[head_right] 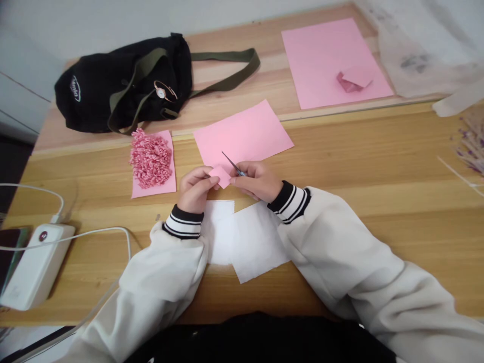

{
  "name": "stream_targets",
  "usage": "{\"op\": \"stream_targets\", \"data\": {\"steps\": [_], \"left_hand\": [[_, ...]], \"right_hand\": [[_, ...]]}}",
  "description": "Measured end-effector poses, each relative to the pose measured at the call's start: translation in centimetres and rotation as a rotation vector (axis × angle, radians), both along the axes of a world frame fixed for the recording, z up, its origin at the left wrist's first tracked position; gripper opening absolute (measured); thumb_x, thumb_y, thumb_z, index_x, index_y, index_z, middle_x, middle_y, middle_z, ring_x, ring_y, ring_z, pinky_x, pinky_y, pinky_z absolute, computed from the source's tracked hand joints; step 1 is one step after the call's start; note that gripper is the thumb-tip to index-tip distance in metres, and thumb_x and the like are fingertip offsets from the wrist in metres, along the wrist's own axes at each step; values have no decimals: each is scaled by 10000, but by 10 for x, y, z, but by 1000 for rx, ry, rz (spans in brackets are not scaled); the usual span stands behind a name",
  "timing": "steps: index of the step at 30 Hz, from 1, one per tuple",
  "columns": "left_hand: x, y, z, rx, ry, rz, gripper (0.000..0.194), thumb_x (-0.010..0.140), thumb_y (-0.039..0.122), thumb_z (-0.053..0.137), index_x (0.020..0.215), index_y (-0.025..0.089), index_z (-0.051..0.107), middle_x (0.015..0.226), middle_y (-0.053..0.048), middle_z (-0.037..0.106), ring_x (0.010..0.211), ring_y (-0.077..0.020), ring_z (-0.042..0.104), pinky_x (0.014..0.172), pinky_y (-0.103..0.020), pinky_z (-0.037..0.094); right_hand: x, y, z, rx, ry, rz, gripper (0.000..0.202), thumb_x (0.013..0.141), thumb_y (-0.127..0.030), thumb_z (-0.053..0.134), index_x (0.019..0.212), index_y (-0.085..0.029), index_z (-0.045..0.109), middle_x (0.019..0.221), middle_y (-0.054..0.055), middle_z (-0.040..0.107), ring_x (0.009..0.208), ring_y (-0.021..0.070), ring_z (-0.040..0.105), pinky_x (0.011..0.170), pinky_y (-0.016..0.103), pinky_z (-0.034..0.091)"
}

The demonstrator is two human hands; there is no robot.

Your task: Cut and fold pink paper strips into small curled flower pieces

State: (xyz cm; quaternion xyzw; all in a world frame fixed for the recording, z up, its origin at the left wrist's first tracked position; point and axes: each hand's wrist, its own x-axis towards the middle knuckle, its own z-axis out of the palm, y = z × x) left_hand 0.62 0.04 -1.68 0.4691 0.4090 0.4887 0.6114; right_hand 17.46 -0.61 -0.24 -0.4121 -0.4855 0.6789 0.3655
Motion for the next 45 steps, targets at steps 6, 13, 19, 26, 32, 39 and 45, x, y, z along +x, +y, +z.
{"op": "stream_targets", "data": {"steps": [6, 13, 19, 26, 32, 39, 45], "left_hand": [[1, 0, -1, 53, 29, 17, 144, 584, 231, 761, 637, 159, 649, 601, 16, 599, 550, -84, 479, 556, -230, 369], [2, 0, 0, 64, 77, 42, 153, 585, 218, 758, 664, 155, 642, 594, 15, 593, 560, -93, 505, 565, -235, 381], [0, 2, -5, 146, 75, 85, 100, 610, 163, 726, 675, 163, 651, 652, 7, 618, 589, -93, 523, 579, -232, 401], [3, 2, 1, 194, 83, 37, 101, 590, 159, 758, 627, 163, 664, 656, -8, 637, 610, -106, 553, 618, -252, 434], [4, 2, 1, 192, 66, 15, 176, 588, 237, 790, 713, 173, 685, 621, 6, 606, 574, -90, 517, 571, -231, 408], [5, -1, 1, 108, 44, 57, 294, 754, 464, 637, 743, 173, 673, 703, -19, 610, 624, -109, 520, 597, -249, 414], [6, -3, 8, 103, 132, -57, 290, 650, 412, 738, 602, 163, 598, 539, 24, 523, 522, -92, 454, 531, -242, 358]], "right_hand": [[1, 0, -1, -8, 14, 0, 182, 737, -261, 642, 782, -138, 516, 360, -110, 381, 290, 32, 281, 279, 148, 212], [-1, 1, -4, -16, 70, -62, 186, 761, -286, 623, 763, -158, 489, 363, -112, 387, 275, 35, 284, 270, 147, 202], [-2, 2, -5, 4, 72, -105, 262, 812, -392, 582, 735, -152, 511, 374, -100, 391, 268, 35, 295, 276, 159, 204], [-1, 0, -1, 6, 18, -60, 289, 809, -386, 594, 674, -156, 481, 377, -90, 393, 282, 31, 296, 278, 158, 194], [-1, 1, -1, -26, 37, -43, 159, 745, -247, 622, 731, -152, 495, 387, -104, 400, 278, 30, 291, 268, 152, 195], [-2, 0, -1, -23, 55, -64, 194, 724, -269, 644, 731, -161, 483, 381, -109, 404, 270, 28, 289, 269, 149, 187], [-2, 0, -2, 11, 63, -69, 226, 744, -316, 646, 733, -171, 471, 367, -113, 393, 268, 32, 289, 276, 153, 196]]}}
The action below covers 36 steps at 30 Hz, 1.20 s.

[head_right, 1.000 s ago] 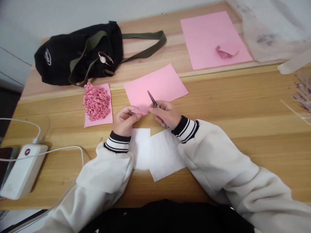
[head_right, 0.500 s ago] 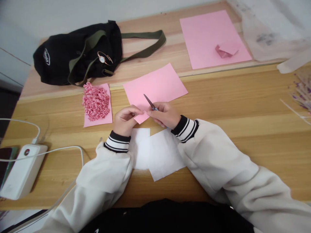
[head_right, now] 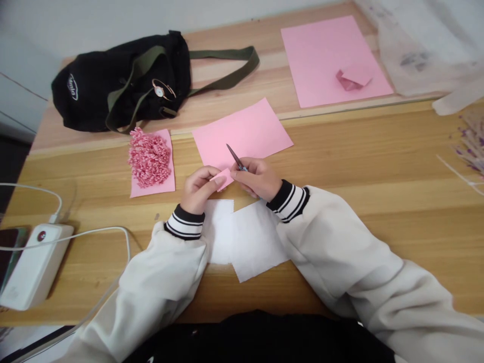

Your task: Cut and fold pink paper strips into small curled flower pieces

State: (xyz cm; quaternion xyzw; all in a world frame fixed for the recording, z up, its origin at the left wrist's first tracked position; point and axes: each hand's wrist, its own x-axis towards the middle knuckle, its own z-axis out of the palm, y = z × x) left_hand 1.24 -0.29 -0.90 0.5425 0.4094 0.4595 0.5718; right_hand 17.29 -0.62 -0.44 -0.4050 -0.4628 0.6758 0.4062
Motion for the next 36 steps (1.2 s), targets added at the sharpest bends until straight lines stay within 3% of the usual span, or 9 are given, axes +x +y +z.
{"op": "stream_targets", "data": {"steps": [5, 13, 22, 36], "left_hand": [[-1, 1, 0, -12, 14, -1, 236, 649, 330, 730, 570, 154, 593, 536, 15, 548, 519, -92, 463, 529, -242, 345], [-6, 6, -7, -106, -201, 98, 228, 659, 324, 707, 558, 171, 572, 509, 29, 522, 513, -92, 463, 527, -241, 345], [-7, 7, -9, -92, -221, 89, 223, 669, 321, 705, 563, 167, 583, 518, 26, 522, 525, -90, 467, 551, -251, 360], [-6, 5, -6, -87, -172, 63, 214, 658, 295, 718, 562, 157, 585, 512, 17, 533, 503, -92, 451, 540, -257, 339]], "right_hand": [[0, 1, -1, -13, 0, -7, 288, 750, -391, 656, 735, -173, 469, 369, -111, 390, 268, 37, 288, 267, 162, 187], [2, 2, 0, 93, -80, 90, 487, 784, -631, 517, 777, -144, 525, 354, -107, 376, 258, 40, 245, 267, 181, 190], [2, 1, 3, 84, -157, 244, 446, 801, -588, 525, 791, -143, 511, 372, -102, 384, 298, 41, 260, 320, 177, 198], [5, 1, 1, 105, -188, 292, 477, 841, -603, 444, 775, -139, 536, 389, -70, 444, 287, 54, 327, 284, 165, 241]]}}
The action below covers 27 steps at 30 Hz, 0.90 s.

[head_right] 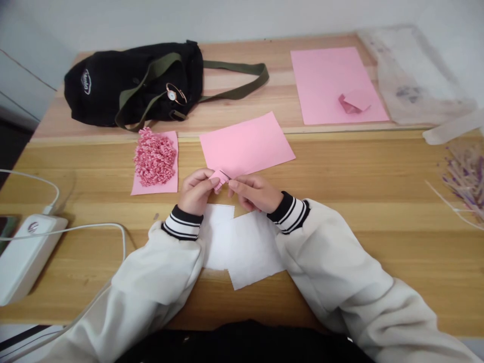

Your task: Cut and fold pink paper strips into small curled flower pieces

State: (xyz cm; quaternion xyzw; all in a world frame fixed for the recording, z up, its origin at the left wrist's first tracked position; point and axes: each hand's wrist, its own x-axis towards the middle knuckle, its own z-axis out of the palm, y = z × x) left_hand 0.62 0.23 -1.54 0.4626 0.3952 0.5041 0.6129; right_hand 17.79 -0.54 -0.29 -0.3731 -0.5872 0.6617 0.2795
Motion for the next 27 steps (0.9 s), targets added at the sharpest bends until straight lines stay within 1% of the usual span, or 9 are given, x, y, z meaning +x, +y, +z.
{"op": "stream_targets", "data": {"steps": [10, 15, 22, 27], "left_hand": [[2, -1, 4, 43, 43, -25, 211, 654, 253, 683, 516, 146, 565, 490, 17, 517, 516, -90, 453, 548, -241, 343], [4, -2, 8, 50, 48, -36, 207, 666, 220, 659, 510, 148, 544, 495, 22, 513, 517, -88, 446, 554, -242, 345], [4, -3, 9, 74, 28, -65, 231, 695, 231, 653, 519, 153, 525, 505, 24, 514, 509, -88, 436, 557, -252, 349], [5, -3, 9, 80, 29, -81, 257, 706, 243, 648, 511, 158, 503, 508, 22, 510, 513, -91, 444, 574, -261, 363]], "right_hand": [[0, 0, 0, 11, -1, -2, 494, 848, -616, 419, 764, -143, 531, 384, -68, 442, 275, 50, 315, 286, 163, 244], [0, -1, 2, -5, -2, -9, 540, 836, -657, 393, 766, -142, 535, 379, -63, 439, 272, 50, 303, 277, 170, 229], [-1, -2, 6, -4, -65, -29, 595, 863, -661, 308, 798, -128, 567, 404, -40, 476, 276, 57, 320, 267, 180, 243], [0, -1, 5, -3, -75, -20, 629, 860, -678, 290, 795, -122, 578, 393, -37, 476, 266, 58, 322, 270, 183, 247]]}}
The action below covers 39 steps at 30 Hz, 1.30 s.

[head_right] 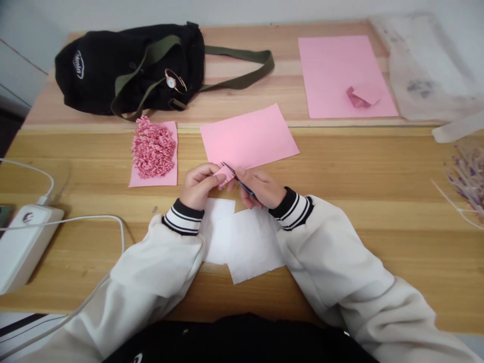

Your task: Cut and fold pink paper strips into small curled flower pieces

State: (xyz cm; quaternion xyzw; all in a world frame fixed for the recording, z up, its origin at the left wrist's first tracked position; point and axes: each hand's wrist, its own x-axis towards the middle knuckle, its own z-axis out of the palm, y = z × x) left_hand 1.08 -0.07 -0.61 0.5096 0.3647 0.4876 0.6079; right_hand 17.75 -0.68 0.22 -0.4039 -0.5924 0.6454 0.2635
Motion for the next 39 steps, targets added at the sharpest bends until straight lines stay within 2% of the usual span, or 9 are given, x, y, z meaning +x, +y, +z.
{"op": "stream_targets", "data": {"steps": [8, 24, 30, 39], "left_hand": [[0, -1, -2, -9, 41, 55, 226, 690, 218, 642, 512, 160, 517, 494, 29, 491, 511, -90, 429, 563, -256, 346], [1, -1, 0, -11, 23, 29, 190, 696, 217, 658, 544, 152, 564, 509, 22, 516, 507, -85, 429, 535, -246, 326], [0, -1, -2, -29, 50, 49, 206, 692, 241, 667, 539, 160, 555, 504, 21, 513, 509, -92, 436, 539, -258, 329], [1, -2, 1, -22, 64, 6, 233, 710, 248, 646, 535, 159, 519, 533, 4, 563, 534, -100, 474, 557, -257, 347]], "right_hand": [[0, 0, -1, -10, -3, 2, 581, 892, -627, 288, 794, -128, 570, 399, -40, 474, 275, 56, 324, 273, 177, 252], [0, -1, -1, 9, -10, 4, 571, 913, -600, 274, 800, -128, 574, 389, -56, 441, 278, 53, 307, 279, 170, 250], [0, -1, -2, 18, 3, -1, 578, 904, -614, 280, 780, -132, 574, 382, -57, 433, 277, 53, 304, 277, 175, 236], [1, -1, -3, 36, 5, -4, 582, 907, -619, 268, 785, -133, 563, 372, -63, 416, 273, 55, 288, 279, 184, 226]]}}
